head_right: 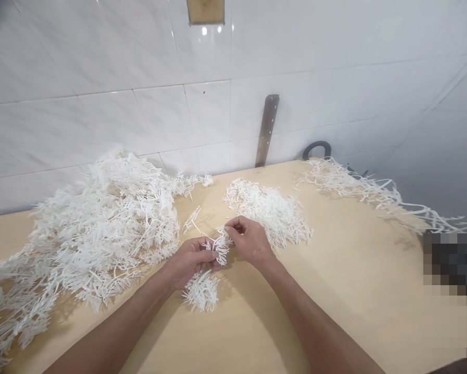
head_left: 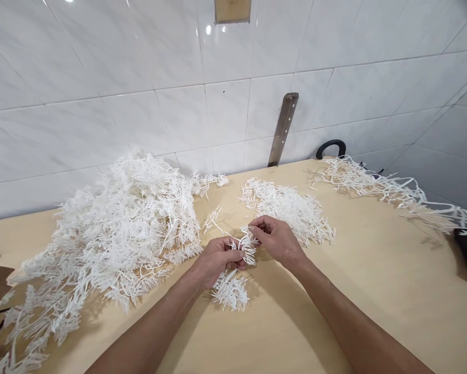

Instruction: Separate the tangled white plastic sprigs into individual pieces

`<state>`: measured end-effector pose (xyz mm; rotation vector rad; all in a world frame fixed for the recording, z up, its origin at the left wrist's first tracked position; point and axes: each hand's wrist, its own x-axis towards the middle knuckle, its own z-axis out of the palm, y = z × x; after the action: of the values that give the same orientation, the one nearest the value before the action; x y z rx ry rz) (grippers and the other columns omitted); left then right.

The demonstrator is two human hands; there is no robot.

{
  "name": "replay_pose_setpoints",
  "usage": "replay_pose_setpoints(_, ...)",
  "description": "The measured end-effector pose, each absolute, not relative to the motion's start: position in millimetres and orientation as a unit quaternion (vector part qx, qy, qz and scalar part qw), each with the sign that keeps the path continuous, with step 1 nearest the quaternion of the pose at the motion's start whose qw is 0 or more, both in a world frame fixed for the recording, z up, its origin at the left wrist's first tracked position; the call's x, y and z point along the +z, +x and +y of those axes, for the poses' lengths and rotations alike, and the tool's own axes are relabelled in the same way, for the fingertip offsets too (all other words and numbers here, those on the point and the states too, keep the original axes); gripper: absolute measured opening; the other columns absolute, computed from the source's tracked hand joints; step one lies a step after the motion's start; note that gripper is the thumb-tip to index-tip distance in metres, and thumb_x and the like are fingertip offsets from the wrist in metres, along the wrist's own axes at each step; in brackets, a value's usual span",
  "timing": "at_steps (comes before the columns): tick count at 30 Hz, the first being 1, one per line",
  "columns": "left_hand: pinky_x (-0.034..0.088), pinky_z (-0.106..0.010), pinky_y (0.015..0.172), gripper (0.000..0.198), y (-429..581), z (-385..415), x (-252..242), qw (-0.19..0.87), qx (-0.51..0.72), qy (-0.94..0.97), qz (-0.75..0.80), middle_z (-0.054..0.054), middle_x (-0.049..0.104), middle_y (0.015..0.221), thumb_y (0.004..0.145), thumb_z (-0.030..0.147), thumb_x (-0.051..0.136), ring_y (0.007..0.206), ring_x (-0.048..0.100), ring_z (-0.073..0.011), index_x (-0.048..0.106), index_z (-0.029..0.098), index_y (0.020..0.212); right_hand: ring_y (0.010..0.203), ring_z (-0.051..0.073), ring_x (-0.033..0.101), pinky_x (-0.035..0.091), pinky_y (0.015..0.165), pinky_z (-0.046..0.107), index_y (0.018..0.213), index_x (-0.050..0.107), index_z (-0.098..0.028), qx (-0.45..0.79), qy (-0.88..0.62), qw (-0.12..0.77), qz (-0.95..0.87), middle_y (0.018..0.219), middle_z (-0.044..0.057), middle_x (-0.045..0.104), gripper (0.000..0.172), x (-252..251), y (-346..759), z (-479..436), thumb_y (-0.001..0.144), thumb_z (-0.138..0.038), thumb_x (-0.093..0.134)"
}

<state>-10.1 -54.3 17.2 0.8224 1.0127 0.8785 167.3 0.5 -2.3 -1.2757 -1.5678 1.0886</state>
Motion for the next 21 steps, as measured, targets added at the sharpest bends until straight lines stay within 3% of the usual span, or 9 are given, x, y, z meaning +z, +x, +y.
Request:
replay_pose_setpoints(6,0.052,-0.030,0.064,0.029,-10,-54,18,0.705,0.402,0.365,0.456,-0.004,0.064,0.063,0.065,0.032,0.082,0.058,0.061,-0.0146,0.063,0.013,0.075,0.075,0.020,0.064,0.051,0.069,0.034,0.084,0.067,-0.022,0.339,-0.517,0.366,-0.696,0.082,0.004,0.070,0.017,6,172,-1,0.086,-0.036,0.057)
replay_pose_setpoints(9,0.051,-0.028,0.059,0.029,-8,-53,17,0.700,0.413,0.361,0.458,-0.003,0.062,0.060,0.064,0.033,0.082,0.055,0.060,-0.0138,0.062,0.013,0.072,0.080,0.021,0.063,0.052,0.071,0.034,0.091,0.066,-0.021,0.230,-0.499,0.426,-0.718,0.096,0.009,0.069,0.017,22,174,-9,0.089,-0.034,0.055)
replay_pose_setpoints(12,0.049,-0.026,0.055,0.028,-5,-53,15,0.687,0.417,0.349,0.482,-0.003,0.063,0.060,0.065,0.032,0.081,0.052,0.058,-0.0130,0.062,0.014,0.074,0.073,0.017,0.061,0.050,0.067,0.031,0.090,0.065,-0.021,0.179,-0.453,0.466,-0.739,0.089,0.007,0.068,0.016,38,173,-22,0.093,-0.030,0.052)
replay_pose_setpoints(18,0.045,-0.023,0.052,0.023,1,-51,15,0.627,0.429,0.369,0.536,-0.002,0.063,0.058,0.068,0.029,0.077,0.052,0.057,-0.0127,0.062,0.014,0.076,0.066,0.014,0.060,0.045,0.060,0.027,0.081,0.068,-0.021,0.264,-0.466,0.291,-0.793,0.078,0.001,0.069,0.017,37,168,-28,0.090,-0.028,0.056)
replay_pose_setpoints(21,0.045,-0.023,0.051,0.019,3,-51,16,0.622,0.422,0.381,0.538,-0.001,0.062,0.058,0.065,0.022,0.075,0.052,0.057,-0.0127,0.064,0.014,0.077,0.063,0.014,0.059,0.042,0.057,0.026,0.076,0.068,-0.021,0.283,-0.484,0.252,-0.789,0.072,0.000,0.069,0.020,30,171,-22,0.088,-0.027,0.054)
